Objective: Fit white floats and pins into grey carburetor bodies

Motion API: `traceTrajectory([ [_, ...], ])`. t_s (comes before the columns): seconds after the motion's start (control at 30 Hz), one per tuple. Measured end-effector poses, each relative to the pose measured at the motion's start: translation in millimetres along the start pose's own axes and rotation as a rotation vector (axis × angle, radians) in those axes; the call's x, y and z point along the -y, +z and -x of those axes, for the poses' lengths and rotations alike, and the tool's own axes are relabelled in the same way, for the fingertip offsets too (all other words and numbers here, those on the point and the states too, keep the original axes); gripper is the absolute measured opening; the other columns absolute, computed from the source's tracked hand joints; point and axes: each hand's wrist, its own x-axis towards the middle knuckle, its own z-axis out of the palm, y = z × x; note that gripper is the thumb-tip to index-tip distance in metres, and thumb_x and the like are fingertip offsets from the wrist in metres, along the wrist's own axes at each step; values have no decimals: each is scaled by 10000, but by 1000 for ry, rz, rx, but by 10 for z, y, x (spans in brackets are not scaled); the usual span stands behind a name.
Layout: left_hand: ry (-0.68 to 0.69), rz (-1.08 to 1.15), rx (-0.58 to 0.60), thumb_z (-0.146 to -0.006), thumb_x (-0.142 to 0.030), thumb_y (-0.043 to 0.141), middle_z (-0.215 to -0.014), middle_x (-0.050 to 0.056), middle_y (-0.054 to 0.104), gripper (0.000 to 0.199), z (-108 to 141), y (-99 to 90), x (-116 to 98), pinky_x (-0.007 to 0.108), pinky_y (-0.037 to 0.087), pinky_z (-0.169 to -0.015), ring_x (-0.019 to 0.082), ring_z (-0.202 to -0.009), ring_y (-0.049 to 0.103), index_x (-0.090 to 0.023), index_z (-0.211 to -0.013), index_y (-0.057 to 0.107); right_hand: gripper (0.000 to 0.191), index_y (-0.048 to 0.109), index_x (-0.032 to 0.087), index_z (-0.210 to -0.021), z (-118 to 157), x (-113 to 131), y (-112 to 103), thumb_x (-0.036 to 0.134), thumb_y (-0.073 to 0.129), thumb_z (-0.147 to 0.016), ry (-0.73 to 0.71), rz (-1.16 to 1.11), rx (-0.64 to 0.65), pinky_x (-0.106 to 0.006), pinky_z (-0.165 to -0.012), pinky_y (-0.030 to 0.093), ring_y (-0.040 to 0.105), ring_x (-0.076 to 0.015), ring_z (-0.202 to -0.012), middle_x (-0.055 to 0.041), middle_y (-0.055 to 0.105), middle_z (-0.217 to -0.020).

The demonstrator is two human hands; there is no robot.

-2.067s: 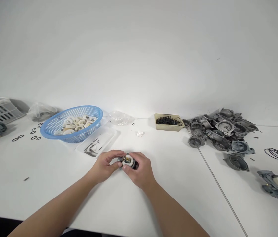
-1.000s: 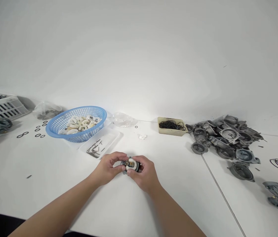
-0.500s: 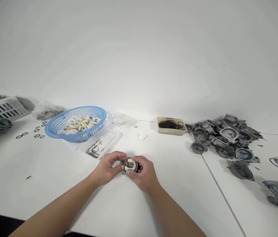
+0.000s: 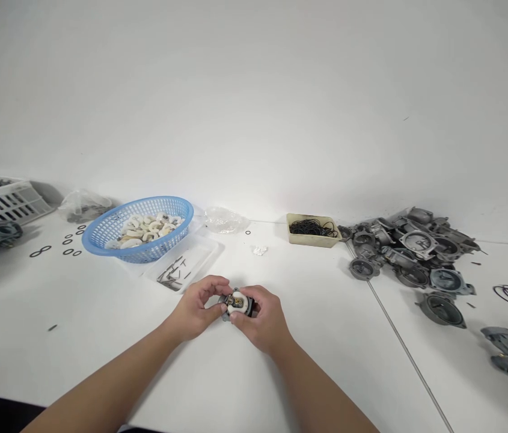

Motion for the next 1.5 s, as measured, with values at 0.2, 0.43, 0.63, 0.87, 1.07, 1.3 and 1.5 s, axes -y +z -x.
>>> traceTrajectory([
  [0.2,0,18,0,-748,-155,616,-1006,59,643,361,1,7,-16,367,479,-908,182,-983,610,-219,-1091,522,332,651,198,-978,-2,41,-15,277,694,-658,32,9,29,-342,-672,566,652,-236,-813,-69,658,-942],
  [0.43,41,87,22,-678,-114,651,-1041,81,619,500,12,-2,-14,400,463,-945,204,-1020,593,-199,-1142,485,367,648,198,-1009,0,4,-36,264,704,-652,-3,16,30,-352,-689,569,651,-256,-858,-76,653,-969],
  [0.63,38,96,88,-621,-87,644,-1154,96,551,602,53,-2,-24,421,448,-967,249,-1118,535,-200,-1187,473,486,579,206,-1115,31,62,-84,269,724,-656,-52,84,102,-366,-753,563,632,-261,-925,-81,622,-1044],
  [0.87,-42,89,109,-609,-56,589,-1194,93,503,668,56,42,69,425,439,-948,247,-1109,526,-217,-1238,431,639,506,224,-1225,36,8,-63,270,749,-636,-102,243,93,-408,-835,548,611,-284,-1015,-92,597,-1149],
  [1.07,-60,128,135,-622,-43,593,-1192,83,536,678,23,59,200,391,461,-903,224,-1052,559,-228,-1246,405,659,519,217,-1225,46,-3,-48,261,753,-611,-32,279,59,-430,-863,542,626,-294,-1012,-95,613,-1166],
  [1.3,-73,97,117,-622,-71,588,-1236,103,510,704,18,42,230,347,488,-830,206,-1027,547,-231,-1278,391,741,465,205,-1288,114,7,-37,265,751,-607,-6,221,-39,-409,-841,551,648,-270,-960,-94,625,-1143],
  [1.5,-48,36,107,-619,-86,570,-1293,103,504,696,14,1,241,374,498,-875,229,-1089,545,-252,-1279,426,773,481,186,-1283,157,72,-133,277,782,-577,66,178,-196,-386,-848,547,645,-256,-950,-87,629,-1122],
])
